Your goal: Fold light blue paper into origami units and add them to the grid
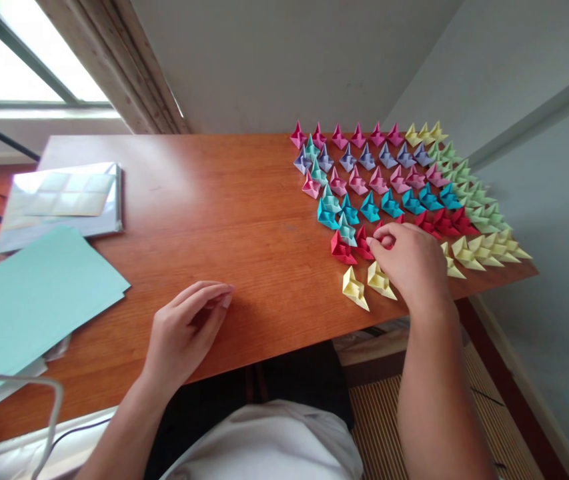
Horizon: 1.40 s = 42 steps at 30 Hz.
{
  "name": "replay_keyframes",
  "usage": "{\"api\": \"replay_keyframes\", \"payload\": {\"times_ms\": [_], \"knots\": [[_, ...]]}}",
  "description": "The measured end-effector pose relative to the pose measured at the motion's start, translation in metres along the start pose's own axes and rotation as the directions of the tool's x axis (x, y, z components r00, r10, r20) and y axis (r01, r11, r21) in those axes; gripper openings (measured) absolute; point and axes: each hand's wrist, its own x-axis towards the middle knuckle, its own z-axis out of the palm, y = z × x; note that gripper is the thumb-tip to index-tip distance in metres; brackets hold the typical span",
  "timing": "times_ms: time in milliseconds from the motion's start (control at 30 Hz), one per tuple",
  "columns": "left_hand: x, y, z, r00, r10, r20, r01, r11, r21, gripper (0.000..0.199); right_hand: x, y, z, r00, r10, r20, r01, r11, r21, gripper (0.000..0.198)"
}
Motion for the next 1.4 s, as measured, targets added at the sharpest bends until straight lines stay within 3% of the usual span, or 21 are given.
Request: {"api": "replay_keyframes", "payload": {"times_ms": [200, 333, 433, 533, 633, 733, 967, 1133, 1233, 1400], "knots": [[0.001, 0.004, 0.002, 1.000, 0.006, -0.004, -0.006, 1.000, 0.014, 0.013, -0.016, -0.015, -0.008, 0.989, -0.049, -0.138, 0.059, 0.996, 0.069, 0.008], [-0.001, 0.005, -0.006, 0.992, 0.113, -0.047, -0.099, 0.967, 0.237, 0.016, -0.040, -0.044, -0.010, 0.920, -0.238, -0.313, 0.304, 0.935, 0.182, 0.013], [-0.006, 0.000, -0.027, 0.985, 0.139, -0.106, -0.063, 0.849, 0.524, 0.018, -0.060, -0.067, -0.003, 0.894, -0.353, -0.276, 0.425, 0.862, 0.274, 0.011], [-0.014, -0.009, -0.052, 0.984, 0.019, -0.175, 0.112, 0.700, 0.705, 0.032, -0.076, -0.084, 0.011, 0.873, -0.454, -0.176, 0.486, 0.789, 0.376, 0.011], [-0.024, -0.014, -0.065, 0.983, -0.105, -0.148, 0.181, 0.598, 0.781, 0.049, -0.087, -0.092, 0.025, 0.850, -0.517, -0.100, 0.504, 0.744, 0.438, 0.013], [-0.038, -0.016, -0.062, 0.983, -0.149, -0.107, 0.175, 0.579, 0.796, 0.056, -0.095, -0.096, 0.036, 0.841, -0.537, -0.065, 0.498, 0.720, 0.483, 0.015], [-0.067, -0.011, -0.048, 0.993, -0.099, -0.071, 0.118, 0.627, 0.770, 0.061, -0.107, -0.101, 0.046, 0.830, -0.557, -0.026, 0.480, 0.691, 0.540, 0.014], [-0.071, -0.019, -0.064, 0.985, -0.031, -0.169, 0.149, 0.643, 0.752, 0.055, -0.110, -0.104, 0.049, 0.818, -0.576, 0.000, 0.478, 0.678, 0.558, 0.013], [-0.068, -0.030, -0.078, 0.965, 0.011, -0.264, 0.205, 0.597, 0.776, 0.048, -0.110, -0.105, 0.051, 0.811, -0.585, 0.011, 0.478, 0.673, 0.565, 0.014], [-0.062, -0.047, -0.092, 0.965, 0.107, -0.240, 0.157, 0.494, 0.855, 0.032, -0.111, -0.103, 0.052, 0.814, -0.581, 0.007, 0.474, 0.671, 0.570, 0.014]]}}
